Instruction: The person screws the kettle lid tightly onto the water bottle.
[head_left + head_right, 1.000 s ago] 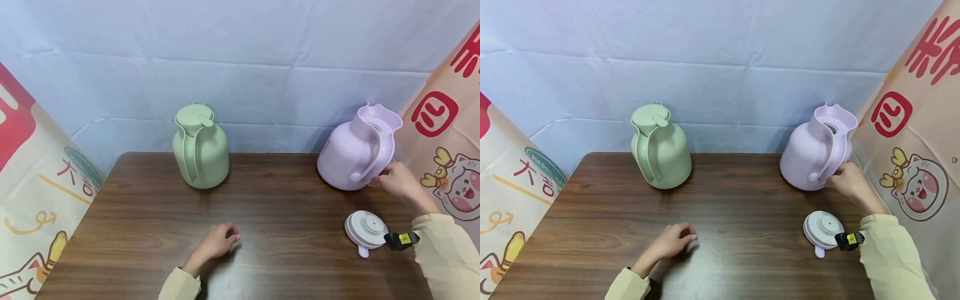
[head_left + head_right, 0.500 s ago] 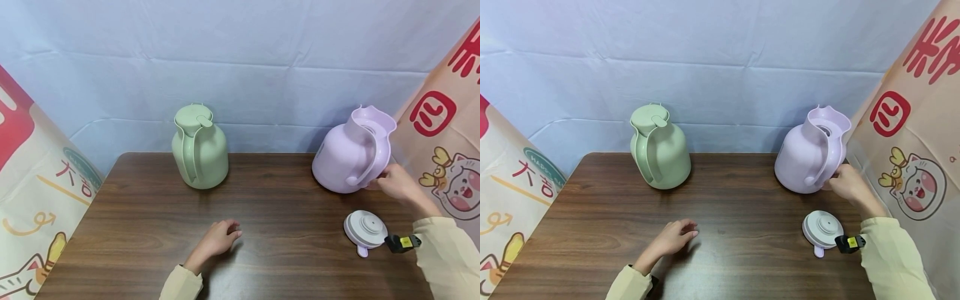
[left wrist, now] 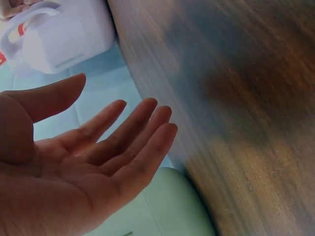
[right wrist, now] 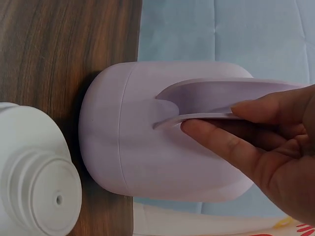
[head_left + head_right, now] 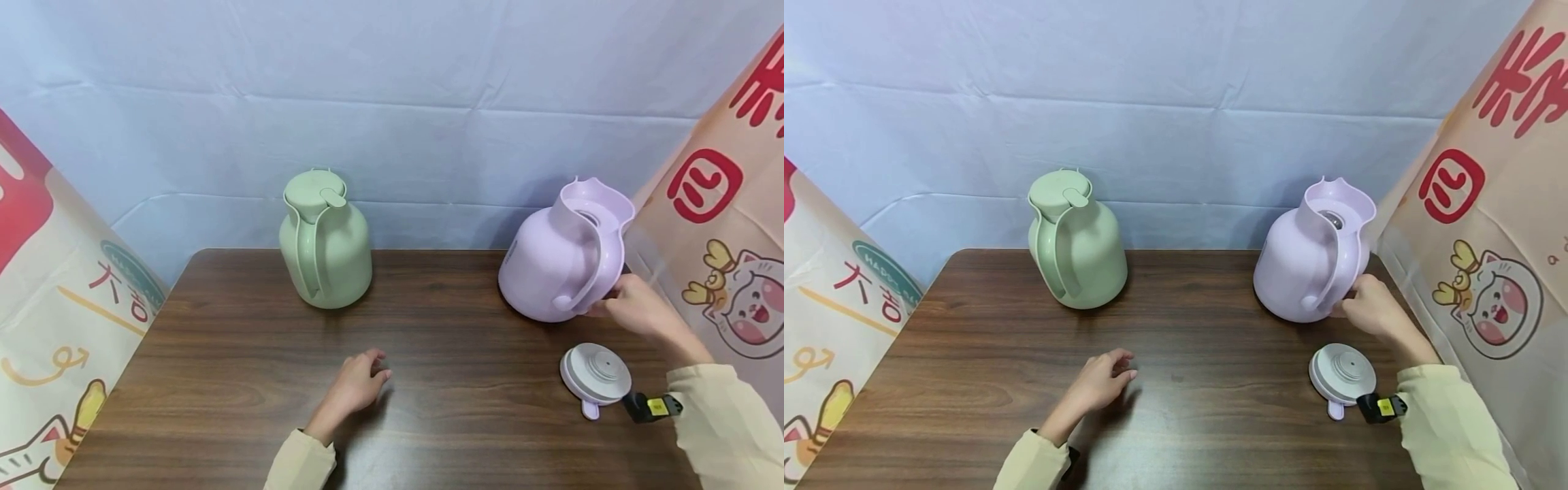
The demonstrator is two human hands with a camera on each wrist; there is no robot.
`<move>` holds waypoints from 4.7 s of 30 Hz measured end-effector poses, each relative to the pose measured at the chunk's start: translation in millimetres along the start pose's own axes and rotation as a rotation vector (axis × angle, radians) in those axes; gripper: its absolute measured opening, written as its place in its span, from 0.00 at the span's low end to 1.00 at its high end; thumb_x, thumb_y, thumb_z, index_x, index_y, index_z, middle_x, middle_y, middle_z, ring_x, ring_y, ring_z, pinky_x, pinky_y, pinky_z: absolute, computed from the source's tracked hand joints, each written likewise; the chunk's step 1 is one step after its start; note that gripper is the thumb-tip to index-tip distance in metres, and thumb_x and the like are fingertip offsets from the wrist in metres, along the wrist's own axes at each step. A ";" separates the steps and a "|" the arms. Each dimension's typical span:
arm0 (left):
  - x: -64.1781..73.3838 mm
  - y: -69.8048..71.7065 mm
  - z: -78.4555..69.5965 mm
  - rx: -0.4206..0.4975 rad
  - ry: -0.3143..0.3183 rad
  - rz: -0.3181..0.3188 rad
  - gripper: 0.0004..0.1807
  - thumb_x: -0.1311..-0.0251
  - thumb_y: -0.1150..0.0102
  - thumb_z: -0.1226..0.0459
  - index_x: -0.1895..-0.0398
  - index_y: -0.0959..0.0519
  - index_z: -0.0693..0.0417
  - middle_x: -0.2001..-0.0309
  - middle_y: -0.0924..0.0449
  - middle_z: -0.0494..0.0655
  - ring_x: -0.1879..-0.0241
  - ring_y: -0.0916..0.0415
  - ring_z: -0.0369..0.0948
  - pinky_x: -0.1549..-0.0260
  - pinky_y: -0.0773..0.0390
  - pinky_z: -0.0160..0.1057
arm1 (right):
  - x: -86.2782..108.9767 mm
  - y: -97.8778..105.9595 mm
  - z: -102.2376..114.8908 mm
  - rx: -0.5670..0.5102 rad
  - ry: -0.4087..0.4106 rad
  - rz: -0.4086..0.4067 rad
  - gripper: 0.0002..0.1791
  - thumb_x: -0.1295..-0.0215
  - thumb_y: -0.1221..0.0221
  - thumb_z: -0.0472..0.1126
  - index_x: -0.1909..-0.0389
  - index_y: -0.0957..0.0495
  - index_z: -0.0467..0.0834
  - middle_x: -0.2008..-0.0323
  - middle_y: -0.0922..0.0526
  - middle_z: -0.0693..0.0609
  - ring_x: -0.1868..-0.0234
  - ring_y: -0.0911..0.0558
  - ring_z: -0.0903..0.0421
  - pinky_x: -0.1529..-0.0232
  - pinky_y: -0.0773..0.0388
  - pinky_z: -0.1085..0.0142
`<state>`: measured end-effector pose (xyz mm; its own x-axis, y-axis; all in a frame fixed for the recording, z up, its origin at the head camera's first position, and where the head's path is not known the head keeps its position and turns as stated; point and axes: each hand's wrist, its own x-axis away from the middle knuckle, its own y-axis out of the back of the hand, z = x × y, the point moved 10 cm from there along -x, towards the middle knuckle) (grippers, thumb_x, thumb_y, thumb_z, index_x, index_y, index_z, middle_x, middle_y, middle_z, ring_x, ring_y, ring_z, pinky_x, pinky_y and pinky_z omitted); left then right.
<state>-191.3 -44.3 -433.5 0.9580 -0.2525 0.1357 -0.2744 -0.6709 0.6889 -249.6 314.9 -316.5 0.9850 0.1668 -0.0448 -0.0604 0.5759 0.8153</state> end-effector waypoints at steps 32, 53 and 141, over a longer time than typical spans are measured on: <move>-26.2 8.3 -7.7 -0.021 0.024 -0.075 0.20 0.42 0.44 0.66 0.48 0.28 0.66 0.54 0.23 0.60 0.51 0.31 0.58 0.53 0.33 0.53 | 11.6 -28.4 44.2 -0.001 0.100 0.058 0.03 0.54 0.37 0.31 0.76 0.20 0.36 0.83 0.27 0.54 0.81 0.34 0.64 0.80 0.36 0.69; -34.2 -2.3 -24.7 0.003 -0.006 -0.040 0.23 0.42 0.44 0.65 0.44 0.31 0.64 0.52 0.24 0.60 0.48 0.32 0.58 0.50 0.34 0.53 | 18.5 -46.5 71.9 -0.048 0.164 0.084 0.06 0.59 0.36 0.30 0.77 0.19 0.40 0.78 0.20 0.54 0.75 0.29 0.64 0.73 0.31 0.69; -34.4 43.1 -23.7 0.139 -0.013 -0.082 0.47 0.67 0.26 0.70 0.37 0.38 0.63 0.53 0.24 0.62 0.65 0.21 0.47 0.64 0.24 0.39 | 48.2 -133.8 197.6 -0.246 0.415 0.202 0.08 0.57 0.41 0.28 0.82 0.23 0.45 0.84 0.29 0.63 0.81 0.34 0.69 0.81 0.33 0.72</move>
<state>-234.1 -48.0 -391.6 0.9768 -0.2012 0.0726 -0.2046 -0.7797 0.5918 -162.1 87.8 -313.7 0.8053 0.5690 -0.1663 -0.3284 0.6617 0.6740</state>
